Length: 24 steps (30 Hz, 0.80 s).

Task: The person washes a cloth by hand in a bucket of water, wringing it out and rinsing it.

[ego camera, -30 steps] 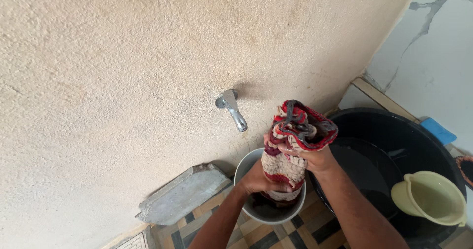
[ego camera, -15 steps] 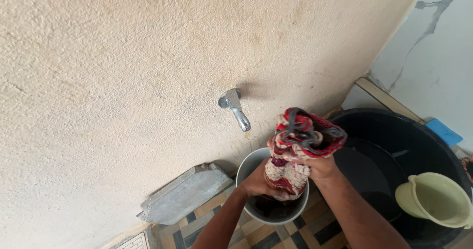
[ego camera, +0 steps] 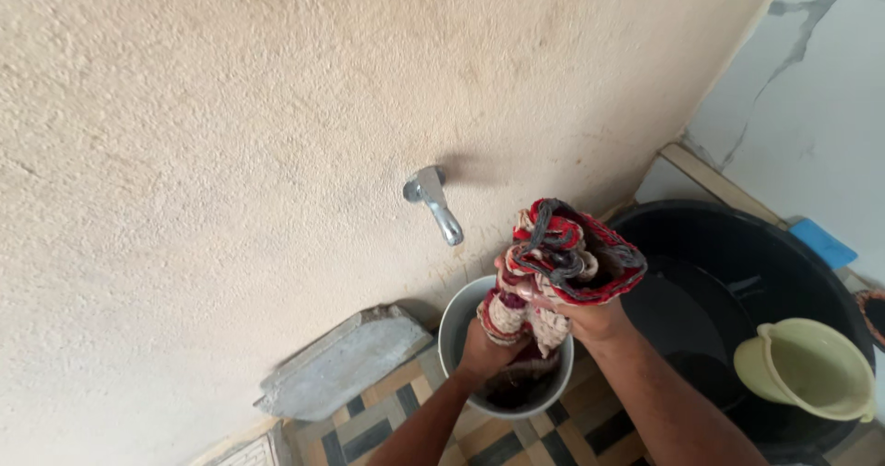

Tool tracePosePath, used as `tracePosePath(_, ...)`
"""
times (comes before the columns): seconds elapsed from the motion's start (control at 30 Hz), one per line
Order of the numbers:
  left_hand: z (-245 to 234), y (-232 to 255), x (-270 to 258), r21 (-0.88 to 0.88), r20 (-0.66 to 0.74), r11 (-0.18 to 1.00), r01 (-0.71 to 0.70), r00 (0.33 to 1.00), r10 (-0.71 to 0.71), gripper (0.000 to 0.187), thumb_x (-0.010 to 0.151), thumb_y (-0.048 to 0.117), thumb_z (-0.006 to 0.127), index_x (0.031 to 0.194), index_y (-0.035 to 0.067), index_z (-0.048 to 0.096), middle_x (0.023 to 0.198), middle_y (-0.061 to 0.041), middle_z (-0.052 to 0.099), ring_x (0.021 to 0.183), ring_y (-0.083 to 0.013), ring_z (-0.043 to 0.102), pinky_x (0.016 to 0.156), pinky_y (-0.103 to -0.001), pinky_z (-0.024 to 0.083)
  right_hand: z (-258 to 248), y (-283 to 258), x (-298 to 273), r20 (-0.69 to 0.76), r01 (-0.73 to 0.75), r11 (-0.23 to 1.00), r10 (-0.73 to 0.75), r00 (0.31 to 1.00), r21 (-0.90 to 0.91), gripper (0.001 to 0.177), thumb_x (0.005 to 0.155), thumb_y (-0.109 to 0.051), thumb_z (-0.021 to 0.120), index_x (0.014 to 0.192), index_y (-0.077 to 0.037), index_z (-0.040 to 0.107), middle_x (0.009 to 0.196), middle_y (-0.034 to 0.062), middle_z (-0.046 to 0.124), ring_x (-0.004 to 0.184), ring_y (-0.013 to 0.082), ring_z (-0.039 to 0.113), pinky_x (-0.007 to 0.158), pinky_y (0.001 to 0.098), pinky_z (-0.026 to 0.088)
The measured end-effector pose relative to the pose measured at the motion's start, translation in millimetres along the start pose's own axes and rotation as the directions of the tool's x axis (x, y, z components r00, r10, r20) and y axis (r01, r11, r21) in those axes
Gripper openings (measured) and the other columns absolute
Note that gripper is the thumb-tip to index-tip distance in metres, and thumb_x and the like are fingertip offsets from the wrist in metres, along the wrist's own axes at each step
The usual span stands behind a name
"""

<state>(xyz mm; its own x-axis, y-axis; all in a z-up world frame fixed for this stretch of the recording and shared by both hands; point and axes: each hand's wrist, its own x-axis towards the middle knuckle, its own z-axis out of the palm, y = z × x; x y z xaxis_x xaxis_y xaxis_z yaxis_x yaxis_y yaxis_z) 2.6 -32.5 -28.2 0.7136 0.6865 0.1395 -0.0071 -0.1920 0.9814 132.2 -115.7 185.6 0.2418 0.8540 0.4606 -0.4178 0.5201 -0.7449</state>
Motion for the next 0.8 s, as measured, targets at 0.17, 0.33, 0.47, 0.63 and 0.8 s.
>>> tracePosePath(0.17, 8.4, -15.2, -9.6, 0.261, -0.113, 0.963, 0.066, 0.993, -0.037, 0.055, 0.078, 0.036, 0.089, 0.124, 0.012, 0.070, 0.121, -0.012, 0.077, 0.115, -0.0284, 0.076, 0.094, -0.037, 0.060, 24.7, -11.7, 16.8, 0.212, 0.202, 0.890, -0.122, 0.970, -0.408, 0.061, 0.087, -0.012, 0.087, 0.139, -0.006, 0.057, 0.133, 0.0130, 0.062, 0.124, 0.0254, 0.065, 0.106, 0.0420, 0.055)
tracePosePath(0.33, -12.0, -46.3, -13.0, 0.535, -0.068, 0.830, -0.160, 0.971, 0.231, 0.069, 0.069, 0.043, 0.093, 0.124, 0.011, 0.067, 0.122, -0.015, 0.072, 0.115, -0.0376, 0.066, 0.095, -0.047, 0.053, 8.5, -5.7, 27.2, 0.160, -0.004, 0.634, 0.202, 0.966, -0.773, 0.059, 0.067, -0.026, 0.092, 0.119, -0.010, 0.069, 0.107, 0.0072, 0.078, 0.102, 0.0196, 0.076, 0.092, 0.0361, 0.060)
tracePosePath(0.47, -43.2, -58.8, 6.4, 0.781, 0.383, 0.607, -0.147, 0.880, -0.280, 0.080, 0.059, 0.041, 0.094, 0.128, 0.010, 0.068, 0.130, -0.020, 0.066, 0.123, -0.0411, 0.060, 0.100, -0.049, 0.049, -26.2, 21.6, 25.7, 0.102, -0.037, 0.304, 0.430, 0.897, -0.952, 0.054, 0.066, -0.030, 0.091, 0.113, -0.013, 0.073, 0.103, 0.0056, 0.076, 0.103, 0.0236, 0.072, 0.094, 0.0399, 0.055)
tracePosePath(0.63, -54.9, -29.9, 21.9, 0.861, 0.331, 0.383, -0.334, 0.941, 0.077, 0.056, 0.074, 0.036, 0.087, 0.121, 0.012, 0.069, 0.128, -0.013, 0.067, 0.126, -0.0376, 0.055, 0.092, -0.058, 0.047, -72.8, 79.2, 3.3, 0.121, 0.181, -0.082, 0.476, 0.871, -0.980, 0.062, 0.051, -0.016, 0.091, 0.110, -0.008, 0.073, 0.129, 0.0110, 0.065, 0.111, 0.0349, 0.061, 0.088, 0.0443, 0.053)
tracePosePath(0.8, -63.3, 16.1, 28.7, 0.856, 0.138, 0.500, -0.134, 0.990, 0.029, 0.075, 0.064, 0.026, 0.087, 0.130, 0.006, 0.058, 0.133, -0.019, 0.055, 0.124, -0.0381, 0.051, 0.098, -0.056, 0.045, -103.6, 115.8, -13.1, -0.191, -0.114, -0.155, 0.701, 0.687, -0.981, 0.057, 0.064, -0.021, 0.089, 0.118, -0.013, 0.072, 0.122, 0.0091, 0.064, 0.111, 0.0320, 0.066, 0.098, 0.0418, 0.054)
